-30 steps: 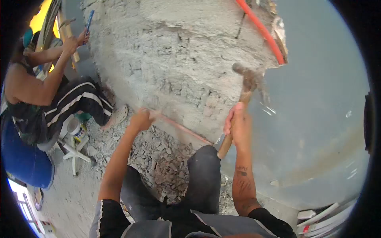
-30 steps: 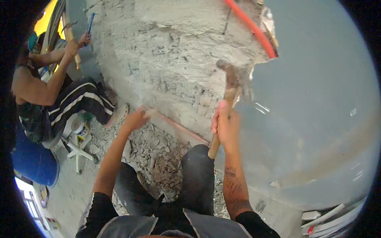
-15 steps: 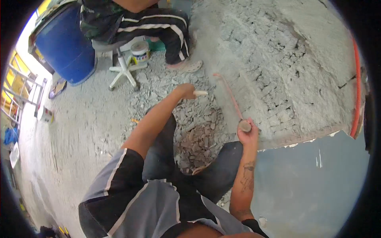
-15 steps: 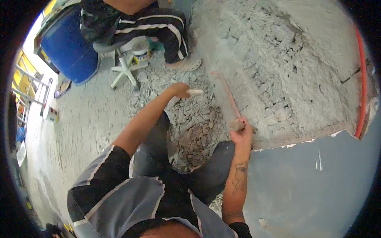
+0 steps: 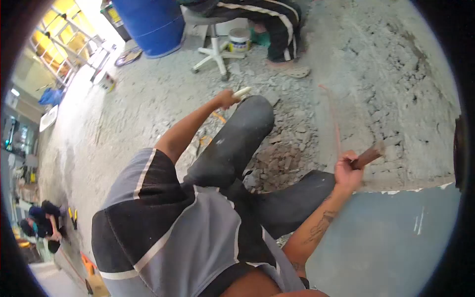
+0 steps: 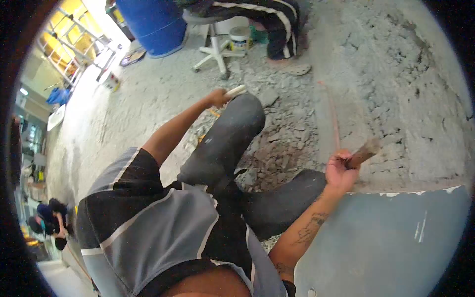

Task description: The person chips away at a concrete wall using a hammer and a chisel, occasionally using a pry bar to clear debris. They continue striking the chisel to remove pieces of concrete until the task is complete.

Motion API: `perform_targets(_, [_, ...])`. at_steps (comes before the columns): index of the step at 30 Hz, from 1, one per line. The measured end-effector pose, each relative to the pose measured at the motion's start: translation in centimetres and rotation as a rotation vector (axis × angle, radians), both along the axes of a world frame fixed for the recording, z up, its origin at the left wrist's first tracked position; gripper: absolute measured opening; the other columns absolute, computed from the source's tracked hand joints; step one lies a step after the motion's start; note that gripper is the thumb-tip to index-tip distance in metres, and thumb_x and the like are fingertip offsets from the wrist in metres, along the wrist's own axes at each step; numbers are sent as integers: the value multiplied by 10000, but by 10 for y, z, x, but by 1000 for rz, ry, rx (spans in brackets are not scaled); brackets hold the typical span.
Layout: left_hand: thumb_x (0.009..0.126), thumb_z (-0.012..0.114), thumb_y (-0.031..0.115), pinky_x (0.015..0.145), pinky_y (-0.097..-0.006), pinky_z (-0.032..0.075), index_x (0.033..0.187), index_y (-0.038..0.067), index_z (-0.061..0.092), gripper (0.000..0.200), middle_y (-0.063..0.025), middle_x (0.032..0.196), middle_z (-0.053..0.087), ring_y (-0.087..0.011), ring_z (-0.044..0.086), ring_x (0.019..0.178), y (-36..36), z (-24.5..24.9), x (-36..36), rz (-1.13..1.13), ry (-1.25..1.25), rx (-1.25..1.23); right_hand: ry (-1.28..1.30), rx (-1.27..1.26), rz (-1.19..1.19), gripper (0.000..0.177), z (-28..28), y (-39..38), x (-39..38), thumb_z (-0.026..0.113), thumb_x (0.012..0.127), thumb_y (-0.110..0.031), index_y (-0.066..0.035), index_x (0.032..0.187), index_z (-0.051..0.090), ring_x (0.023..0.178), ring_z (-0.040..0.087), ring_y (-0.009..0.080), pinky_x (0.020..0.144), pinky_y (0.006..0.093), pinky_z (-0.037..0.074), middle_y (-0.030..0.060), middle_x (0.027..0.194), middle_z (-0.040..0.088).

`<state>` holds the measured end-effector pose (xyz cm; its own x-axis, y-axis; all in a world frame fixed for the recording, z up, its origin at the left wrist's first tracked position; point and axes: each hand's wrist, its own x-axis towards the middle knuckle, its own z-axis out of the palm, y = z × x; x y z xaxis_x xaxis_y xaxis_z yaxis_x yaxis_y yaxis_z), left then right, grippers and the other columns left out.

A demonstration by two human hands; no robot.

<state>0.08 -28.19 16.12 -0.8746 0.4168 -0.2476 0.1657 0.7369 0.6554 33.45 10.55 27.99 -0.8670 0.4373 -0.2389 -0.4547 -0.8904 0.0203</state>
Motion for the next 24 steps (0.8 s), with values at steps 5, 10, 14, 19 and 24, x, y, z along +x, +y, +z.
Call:
perform_targets(5, [825, 706, 403, 498, -316, 484, 907, 14, 656, 400, -39, 699, 589, -153, 546, 529, -122, -14, 93, 409, -425, 138, 65, -79, 2, 164, 5, -1, 18, 491, 876, -153, 10, 866, 471, 675, 546, 217, 612, 335, 497, 110, 777, 472])
perform_targets(10, [821, 717, 423, 535, -287, 489, 949, 13, 635, 437, -42, 753, 591, -138, 553, 594, -156, 9, 109, 578, -338, 236, 95, -10, 2, 178, 1, 5, 15, 506, 872, -164, 7, 887, 458, 664, 526, 213, 595, 330, 472, 111, 793, 462])
perform_targets(14, [809, 712, 488, 519, -292, 499, 989, 9, 633, 517, -63, 733, 615, -140, 588, 582, -135, 43, 131, 570, -82, 421, 88, 50, -48, 179, -25, 32, 3, 529, 868, -177, -10, 858, 463, 693, 515, 227, 641, 360, 454, 109, 765, 455])
perform_targets(19, [819, 655, 495, 752, -433, 523, 1126, -5, 630, 587, -216, 934, 690, -314, 686, 852, -90, 42, 173, 596, 148, 200, 55, -46, 22, 170, -40, 44, -37, 546, 865, -126, -33, 821, 412, 706, 477, 229, 668, 379, 425, 86, 746, 423])
perform_targets(24, [816, 675, 406, 790, -419, 493, 1110, 89, 680, 433, -159, 938, 700, -291, 676, 881, -75, 24, 200, 520, -122, 327, 76, 51, 61, 141, -64, 65, -73, 525, 904, -89, -9, 869, 414, 706, 472, 236, 670, 385, 426, 92, 770, 432])
